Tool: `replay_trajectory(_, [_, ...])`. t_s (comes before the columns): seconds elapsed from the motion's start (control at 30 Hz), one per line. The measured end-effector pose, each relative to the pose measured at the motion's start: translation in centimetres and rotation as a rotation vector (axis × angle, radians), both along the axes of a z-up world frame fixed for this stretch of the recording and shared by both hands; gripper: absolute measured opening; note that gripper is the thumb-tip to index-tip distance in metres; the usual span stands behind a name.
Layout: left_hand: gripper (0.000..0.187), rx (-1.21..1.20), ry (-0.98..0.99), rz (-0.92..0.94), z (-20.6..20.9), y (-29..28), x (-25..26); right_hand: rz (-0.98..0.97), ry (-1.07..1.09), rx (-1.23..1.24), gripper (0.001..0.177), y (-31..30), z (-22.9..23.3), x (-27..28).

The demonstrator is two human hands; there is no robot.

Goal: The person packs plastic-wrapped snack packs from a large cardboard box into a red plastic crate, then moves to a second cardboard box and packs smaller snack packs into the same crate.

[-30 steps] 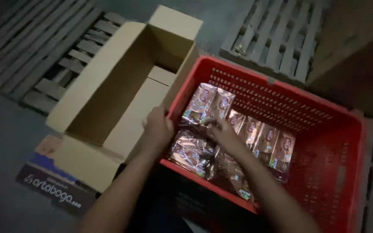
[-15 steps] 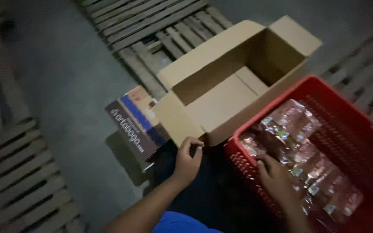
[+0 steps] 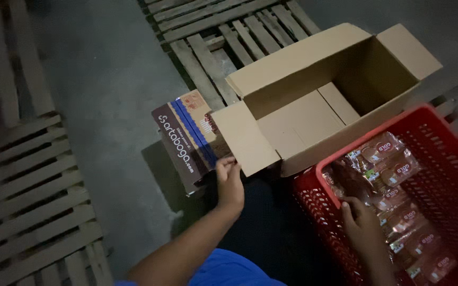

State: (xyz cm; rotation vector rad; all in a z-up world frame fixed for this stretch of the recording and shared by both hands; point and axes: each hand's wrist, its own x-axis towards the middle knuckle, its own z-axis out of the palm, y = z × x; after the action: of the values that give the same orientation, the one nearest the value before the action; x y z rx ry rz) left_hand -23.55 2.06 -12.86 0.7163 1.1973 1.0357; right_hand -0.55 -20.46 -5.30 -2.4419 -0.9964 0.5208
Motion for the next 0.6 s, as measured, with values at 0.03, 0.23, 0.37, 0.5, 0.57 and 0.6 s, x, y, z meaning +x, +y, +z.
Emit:
replay_trajectory(0.03, [0.026, 0.104, -0.055, -0.016, 2.0, -0.2, 0.0, 0.004, 0.014, 0.009, 0.029, 0.0, 0.3, -0.2])
replay_trajectory(0.23, [0.055, 0.475, -0.014, -0.439, 9.0, 1.8, 1.2, -0.046, 0.047, -0.056, 0.033, 0.6, 1.8, -1.0])
replay_trajectory(0.37, [0.05, 0.843, 0.311, -0.667, 8.8, 4.3, 3.2, -0.043, 0.017, -0.119, 0.033, 0.1, 0.6, -0.3])
replay_trajectory(0.5, [0.051, 0.985, 0.499, -0.655, 7.4, 5.8, 5.1, -0.095, -0.023, -0.229, 0.038, 0.3, 0.9, -0.7])
replay_trajectory(0.57, [0.036, 0.998, 0.767, -0.662, 7.4, 7.3, 6.5, -0.088, -0.089, -0.277, 0.037, 0.0, 0.1, -0.4])
replay_trajectory(0.6, [0.036, 1.025, 0.751, -0.681, 6.5, 8.6, 7.2, -0.121, -0.092, -0.267, 0.037, -0.7, -1.6, 0.0])
